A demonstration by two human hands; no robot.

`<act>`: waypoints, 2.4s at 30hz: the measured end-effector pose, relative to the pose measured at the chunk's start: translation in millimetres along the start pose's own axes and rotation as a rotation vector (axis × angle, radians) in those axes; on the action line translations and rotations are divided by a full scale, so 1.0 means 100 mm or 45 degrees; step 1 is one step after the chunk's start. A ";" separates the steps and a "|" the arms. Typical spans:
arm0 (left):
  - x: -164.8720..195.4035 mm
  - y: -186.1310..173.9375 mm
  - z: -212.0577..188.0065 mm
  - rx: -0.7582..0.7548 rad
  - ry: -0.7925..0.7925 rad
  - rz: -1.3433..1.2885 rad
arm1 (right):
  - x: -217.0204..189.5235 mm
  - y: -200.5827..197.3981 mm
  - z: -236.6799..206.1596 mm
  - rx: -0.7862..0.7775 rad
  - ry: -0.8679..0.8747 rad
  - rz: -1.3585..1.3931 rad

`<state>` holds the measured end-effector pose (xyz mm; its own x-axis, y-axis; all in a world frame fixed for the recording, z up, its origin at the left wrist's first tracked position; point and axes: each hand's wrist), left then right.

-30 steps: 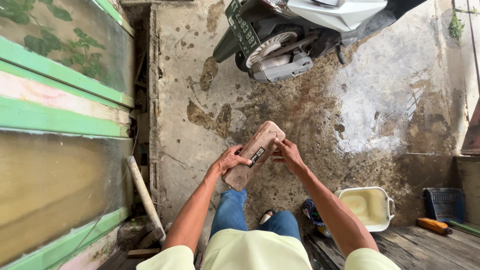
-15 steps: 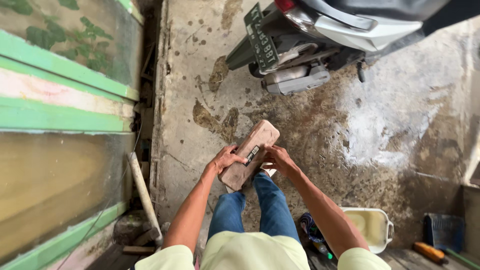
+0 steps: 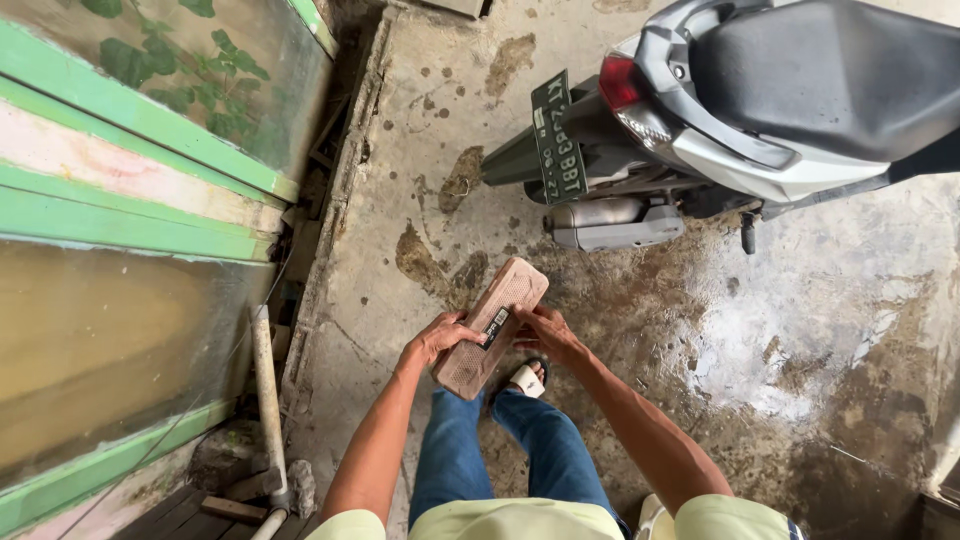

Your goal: The person washes their hands, retrieves a tool kit, and uses a hex wrench to loosen and remove bolts from the rear engine cover of a motorcycle. The person works on the motorcycle's rear wheel area, removing the cover to access internal components.

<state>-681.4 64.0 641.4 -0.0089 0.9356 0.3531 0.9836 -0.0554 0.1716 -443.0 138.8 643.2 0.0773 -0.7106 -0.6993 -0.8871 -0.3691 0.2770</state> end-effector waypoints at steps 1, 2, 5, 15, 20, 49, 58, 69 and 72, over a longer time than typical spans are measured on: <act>-0.01 -0.04 0.08 0.011 -0.028 0.011 | 0.02 0.00 0.06 0.002 -0.014 -0.019; -0.03 -0.08 0.18 0.046 0.016 0.075 | 0.06 -0.01 0.11 0.013 -0.015 -0.034; -0.12 -0.15 0.55 0.171 0.118 0.304 | 0.17 -0.03 0.33 0.038 -0.032 -0.059; -0.46 -0.28 1.68 0.676 0.159 0.995 | 0.96 -0.22 1.42 0.135 -0.032 -0.011; -0.53 -0.29 2.40 0.908 0.348 1.032 | 1.34 -0.43 2.03 0.142 -0.043 -0.105; -0.26 -1.41 6.15 0.885 0.359 1.077 | 2.66 -1.50 5.28 0.305 -0.432 0.087; -0.25 -1.45 6.73 0.923 0.364 0.856 | 2.65 -1.81 5.76 0.315 -0.290 0.043; -0.46 -1.49 7.11 1.023 0.302 0.691 | 3.55 -1.75 5.72 -0.164 -0.091 -0.215; -0.42 -1.51 7.23 1.084 0.362 0.550 | 3.72 -1.60 5.71 -0.182 -0.071 -0.405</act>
<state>-699.1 284.8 -64.3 0.4473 0.7695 0.4558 0.7126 0.0014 -0.7016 -532.2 275.6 -37.3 0.3106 -0.5143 -0.7994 -0.7498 -0.6495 0.1265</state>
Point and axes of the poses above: each hand's wrist, its own z-axis towards the middle knuckle, its own y-axis out of the palm, x = y × z, and after that the axes turned 12 degrees about -y, right-handed
